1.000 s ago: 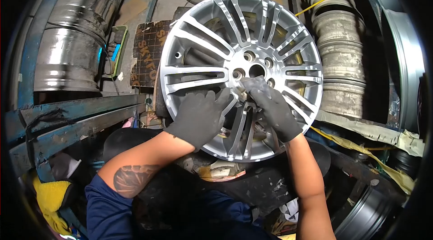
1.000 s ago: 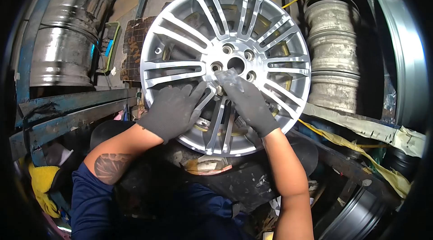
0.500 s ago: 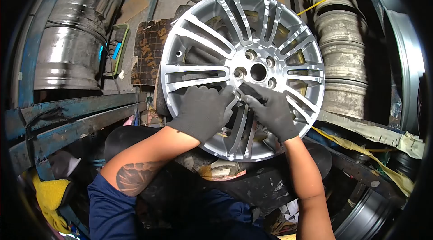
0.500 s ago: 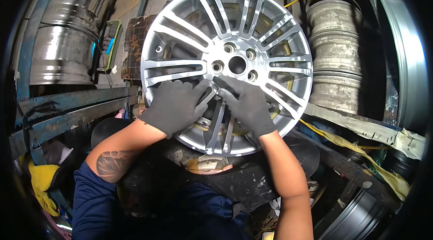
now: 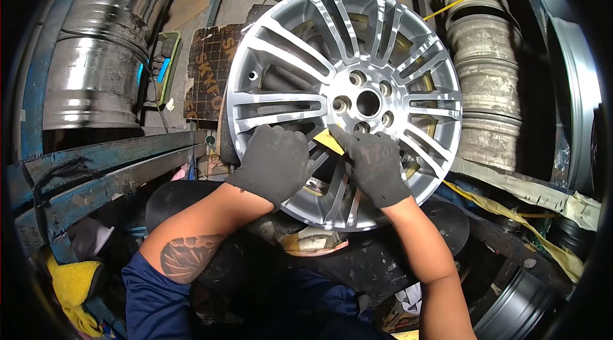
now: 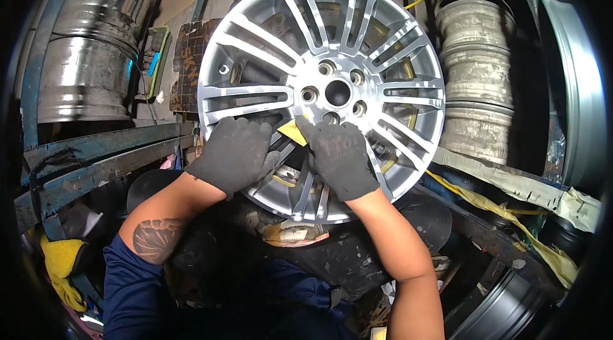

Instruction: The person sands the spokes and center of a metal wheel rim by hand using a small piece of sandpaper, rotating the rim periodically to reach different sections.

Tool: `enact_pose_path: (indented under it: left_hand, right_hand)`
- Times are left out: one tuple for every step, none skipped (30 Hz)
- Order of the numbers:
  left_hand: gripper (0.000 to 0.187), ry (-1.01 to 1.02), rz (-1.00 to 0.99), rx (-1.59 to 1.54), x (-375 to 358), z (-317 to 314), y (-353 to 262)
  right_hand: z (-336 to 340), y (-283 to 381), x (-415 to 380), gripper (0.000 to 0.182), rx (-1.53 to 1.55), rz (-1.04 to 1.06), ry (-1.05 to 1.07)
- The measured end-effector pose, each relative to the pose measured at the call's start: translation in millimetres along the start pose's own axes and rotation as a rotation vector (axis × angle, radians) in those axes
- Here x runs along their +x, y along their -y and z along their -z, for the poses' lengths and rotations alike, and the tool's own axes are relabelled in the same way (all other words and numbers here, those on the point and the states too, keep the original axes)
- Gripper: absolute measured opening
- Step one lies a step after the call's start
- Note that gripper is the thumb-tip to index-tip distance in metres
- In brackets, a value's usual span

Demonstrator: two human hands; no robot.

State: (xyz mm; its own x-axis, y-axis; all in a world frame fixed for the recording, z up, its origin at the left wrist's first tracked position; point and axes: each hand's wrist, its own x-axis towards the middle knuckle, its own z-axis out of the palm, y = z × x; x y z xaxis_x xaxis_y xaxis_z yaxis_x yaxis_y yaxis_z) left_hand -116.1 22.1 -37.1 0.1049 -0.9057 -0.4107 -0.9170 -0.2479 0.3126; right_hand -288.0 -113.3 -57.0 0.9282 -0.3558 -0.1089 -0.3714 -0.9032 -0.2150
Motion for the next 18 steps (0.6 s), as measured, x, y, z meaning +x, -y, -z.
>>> enact_pose_path:
  left_hand:
    - [0.044,-0.022,-0.007,-0.009,-0.2,0.3,1.3]
    - [0.044,-0.015,0.002,-0.002,0.4,1.4,1.7]
    - [0.044,-0.003,0.010,0.000,0.8,2.5,0.0]
    - [0.044,0.010,0.012,0.003,0.4,2.4,-1.6]
    - [0.044,-0.009,0.008,0.018,1.2,-2.7,-0.6]
    - [0.043,0.001,-0.004,0.027,2.3,-1.7,-0.1]
    - [0.043,0.011,-0.012,0.037,3.2,-0.6,0.7]
    - [0.043,0.023,-0.013,0.042,2.9,-0.7,1.2]
    - [0.043,0.026,-0.008,0.047,1.4,-1.7,0.7]
    - [0.043,0.028,-0.009,0.053,1.2,-1.3,-0.1]
    - [0.042,0.029,-0.016,0.066,2.1,0.3,-0.2]
    - [0.042,0.028,-0.025,0.082,3.8,1.2,0.2]
    - [0.043,0.028,-0.028,0.096,4.5,0.3,1.0]
    - [0.043,0.031,-0.025,0.102,3.6,-1.5,1.0]
    - [0.043,0.025,-0.021,0.103,2.0,-3.6,0.5]
    - [0.043,0.022,-0.024,0.107,1.3,-4.6,-0.2]
    - [0.043,0.012,-0.032,0.120,3.1,-2.9,0.6]
    - [0.042,0.025,-0.034,0.130,5.0,0.6,1.9]
  right_hand:
    - [-0.5,-0.2,2.0,0.056,0.019,-0.008,-0.005]
    - [-2.3,-0.7,3.8,0.056,0.039,-0.011,-0.007]
    - [-3.9,-0.9,3.0,0.057,0.059,-0.015,-0.002]
    - [-4.5,-1.4,0.5,0.056,0.057,-0.007,0.017]
    - [-4.2,-2.7,-0.6,0.055,0.053,-0.004,0.027]
    - [-3.7,-4.0,-0.1,0.055,0.049,-0.002,0.034]
    - [-3.7,-4.7,1.7,0.054,0.070,-0.015,0.021]
    - [-4.1,-5.3,3.7,0.054,0.092,-0.020,0.013]
    - [-5.1,-5.2,3.1,0.054,0.115,-0.026,0.013]
    - [-5.9,-5.2,0.4,0.055,0.127,-0.021,0.017]
    - [-6.4,-4.9,-2.1,0.055,0.137,-0.022,0.014]
    - [-6.1,-5.2,-2.5,0.055,0.146,-0.023,0.004]
    - [-4.1,-4.3,-1.2,0.058,0.156,-0.031,0.030]
    - [-2.5,-3.2,2.6,0.058,0.149,-0.037,0.029]
    - [0.0,-1.0,4.8,0.058,0.144,-0.046,0.034]
    - [2.0,0.8,3.7,0.058,0.139,-0.064,0.039]
    - [0.2,-1.9,2.0,0.055,0.141,-0.074,0.063]
    - [2.2,-1.6,4.9,0.054,0.126,-0.096,0.072]
